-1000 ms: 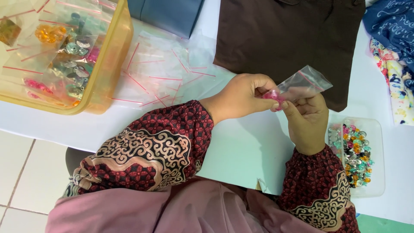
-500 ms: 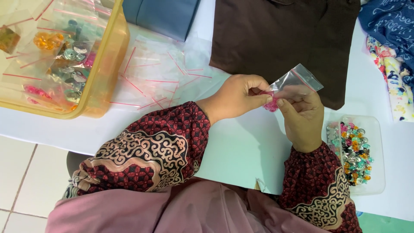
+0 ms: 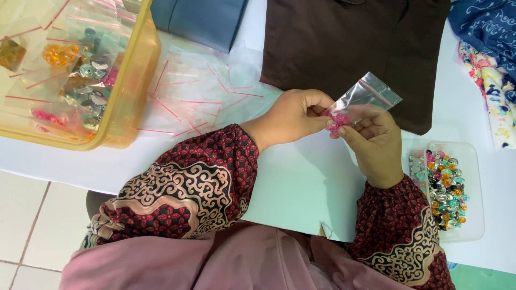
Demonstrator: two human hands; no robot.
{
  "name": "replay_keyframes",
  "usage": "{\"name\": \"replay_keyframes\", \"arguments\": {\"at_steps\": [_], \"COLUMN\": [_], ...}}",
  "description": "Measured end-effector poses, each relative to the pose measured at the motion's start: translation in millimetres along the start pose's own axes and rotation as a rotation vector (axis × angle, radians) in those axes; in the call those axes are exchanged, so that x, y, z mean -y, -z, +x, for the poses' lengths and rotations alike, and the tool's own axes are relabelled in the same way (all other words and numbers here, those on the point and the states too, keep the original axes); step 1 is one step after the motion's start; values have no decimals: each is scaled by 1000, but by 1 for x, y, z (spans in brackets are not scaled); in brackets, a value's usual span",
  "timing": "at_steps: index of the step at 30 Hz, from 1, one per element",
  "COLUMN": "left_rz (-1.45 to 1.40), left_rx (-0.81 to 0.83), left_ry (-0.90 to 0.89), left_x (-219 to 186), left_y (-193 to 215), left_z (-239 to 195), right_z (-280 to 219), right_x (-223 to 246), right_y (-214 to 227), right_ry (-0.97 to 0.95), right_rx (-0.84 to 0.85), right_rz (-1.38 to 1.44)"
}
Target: Sorting small colorful beads and placing them into small plastic bags for packaging.
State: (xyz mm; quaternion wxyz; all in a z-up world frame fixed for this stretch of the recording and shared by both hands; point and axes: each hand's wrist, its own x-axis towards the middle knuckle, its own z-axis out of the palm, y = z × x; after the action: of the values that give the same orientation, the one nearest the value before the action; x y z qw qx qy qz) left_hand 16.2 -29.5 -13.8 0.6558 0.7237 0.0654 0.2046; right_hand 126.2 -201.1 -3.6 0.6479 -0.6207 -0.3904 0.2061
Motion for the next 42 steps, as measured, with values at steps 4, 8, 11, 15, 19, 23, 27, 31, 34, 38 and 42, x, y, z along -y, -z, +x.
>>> {"name": "replay_keyframes", "arguments": {"at_steps": [4,8,11,15,19,23,27,31,34,38,42], "left_rz": [-12,-25,-29,-25,-9,-10,-26,-20,-34,-84,-73], "left_rx": [-6,-3,-13,19,-7,-18,-4,-28,-22,-8,-28], "left_ry": [-7,-5,-10,40,7,-5,-17,-78,-93,-75,-82], "left_x": [0,16,9,4,7,4,-1,-2,4,4,6], "left_y": [2,4,2,7,6,3,4,4,4,4,7], "left_z": [1,6,3,3,4,2,0,0,2,0,2], "right_z": [1,1,0,1,0,0,-1,-2,-1,-3,-5], "right_x": [4,2,-2,0,2,-7,-9,-6,-4,-7,-15], "right_y": [-3,0,2,2,-1,-2,-2,-6,-5,-1,6], "right_ry": [-20,-32,-36,-24,-37,-51,-54,-51,-31,-45,-27], "right_rx": [0,-28,-32,-23,-21,-38,-46,-51,-39,-40,-54], "right_rz": [-44,-33,-51,-62,-33,-41,-57,-77,-94,-96,-73]}}
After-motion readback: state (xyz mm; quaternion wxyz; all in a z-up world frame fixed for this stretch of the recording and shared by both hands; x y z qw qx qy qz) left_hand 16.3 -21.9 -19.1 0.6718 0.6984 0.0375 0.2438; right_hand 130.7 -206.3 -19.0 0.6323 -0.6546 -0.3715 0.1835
